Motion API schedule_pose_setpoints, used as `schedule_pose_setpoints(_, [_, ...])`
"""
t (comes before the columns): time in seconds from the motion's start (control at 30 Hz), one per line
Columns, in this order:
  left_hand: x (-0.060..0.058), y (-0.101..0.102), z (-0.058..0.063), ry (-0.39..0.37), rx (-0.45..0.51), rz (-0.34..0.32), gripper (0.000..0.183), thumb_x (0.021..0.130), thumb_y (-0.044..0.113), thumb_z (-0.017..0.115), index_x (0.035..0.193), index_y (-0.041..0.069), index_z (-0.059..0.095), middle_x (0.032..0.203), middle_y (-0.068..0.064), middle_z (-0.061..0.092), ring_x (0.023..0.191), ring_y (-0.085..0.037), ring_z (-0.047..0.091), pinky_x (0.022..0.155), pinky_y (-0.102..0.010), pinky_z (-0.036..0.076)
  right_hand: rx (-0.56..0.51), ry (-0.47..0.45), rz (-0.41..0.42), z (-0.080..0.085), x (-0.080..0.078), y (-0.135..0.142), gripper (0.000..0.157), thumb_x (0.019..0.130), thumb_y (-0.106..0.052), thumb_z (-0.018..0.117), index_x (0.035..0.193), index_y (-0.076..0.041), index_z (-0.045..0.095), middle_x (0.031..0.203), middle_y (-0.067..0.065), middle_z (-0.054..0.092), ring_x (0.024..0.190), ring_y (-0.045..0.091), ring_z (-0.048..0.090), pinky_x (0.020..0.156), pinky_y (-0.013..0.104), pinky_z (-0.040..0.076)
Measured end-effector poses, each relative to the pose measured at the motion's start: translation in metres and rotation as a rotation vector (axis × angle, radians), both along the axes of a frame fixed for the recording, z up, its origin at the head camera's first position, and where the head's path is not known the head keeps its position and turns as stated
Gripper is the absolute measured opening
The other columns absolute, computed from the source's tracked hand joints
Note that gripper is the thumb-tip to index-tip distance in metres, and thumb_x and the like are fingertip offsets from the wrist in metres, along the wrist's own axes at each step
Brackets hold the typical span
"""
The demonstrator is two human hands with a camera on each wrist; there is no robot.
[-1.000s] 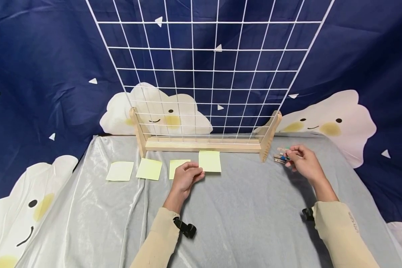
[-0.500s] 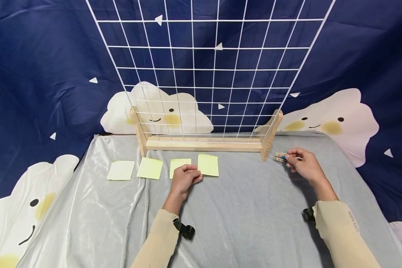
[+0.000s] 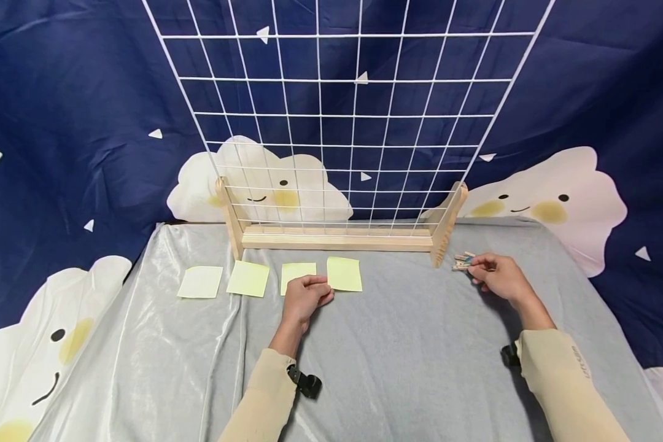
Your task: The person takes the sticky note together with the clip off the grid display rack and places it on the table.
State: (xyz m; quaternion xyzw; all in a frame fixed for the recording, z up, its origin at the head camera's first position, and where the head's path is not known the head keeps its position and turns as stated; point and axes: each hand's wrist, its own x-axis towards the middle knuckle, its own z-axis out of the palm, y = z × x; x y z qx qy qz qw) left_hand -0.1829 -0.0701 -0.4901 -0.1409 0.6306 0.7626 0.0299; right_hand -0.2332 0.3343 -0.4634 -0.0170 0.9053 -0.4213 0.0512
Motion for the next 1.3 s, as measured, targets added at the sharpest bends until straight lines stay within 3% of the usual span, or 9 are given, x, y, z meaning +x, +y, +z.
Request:
schedule_pose_setpoints(0.37, [0.0,0.0,-0.003,0.042,-0.075,0.03,0.019,0.081,-0.016,0.066,0.1,-0.016,0.067,0.085,-0.025,0.072,0.066,-0.013,0.069,0.067,-0.025,0.063,-0.017,-0.051,-0.016,-0.004,-0.002,0.004,0.03,0.102,-0.007,0.058,0.122,0.016,0.056,0.094,0.016,0.067,0.072,0.007,0.061,0.058,0.026,0.057])
schedule_pose_setpoints(0.63, [-0.002,-0.001,-0.003,0.062,-0.09,0.058,0.016,0.078,-0.017,0.067,0.094,-0.014,0.067,0.074,-0.014,0.07,0.063,-0.012,0.068,0.063,-0.024,0.062,-0.099,-0.055,-0.039,0.002,-0.002,0.001,0.033,0.1,-0.01,0.063,0.12,0.016,0.057,0.089,0.008,0.068,0.07,0.008,0.063,0.058,0.026,0.058])
schedule_pose_setpoints(0.97, [-0.001,-0.001,-0.004,0.072,-0.051,0.08,0.017,0.079,-0.017,0.067,0.096,-0.016,0.065,0.07,-0.007,0.067,0.061,-0.012,0.067,0.063,-0.024,0.062,-0.043,-0.048,-0.095,0.012,0.003,-0.004,0.037,0.105,-0.021,0.058,0.123,0.01,0.058,0.102,0.018,0.064,0.076,0.012,0.063,0.062,0.028,0.059])
schedule_pose_setpoints(1.3, [-0.003,-0.008,-0.002,0.085,-0.069,0.111,0.018,0.078,-0.014,0.068,0.096,-0.013,0.065,0.069,-0.005,0.066,0.062,-0.013,0.066,0.061,-0.024,0.061,-0.082,-0.006,-0.109,0.017,0.011,-0.01,0.043,0.105,-0.028,0.058,0.126,0.009,0.059,0.103,0.021,0.065,0.075,0.011,0.064,0.062,0.032,0.06])
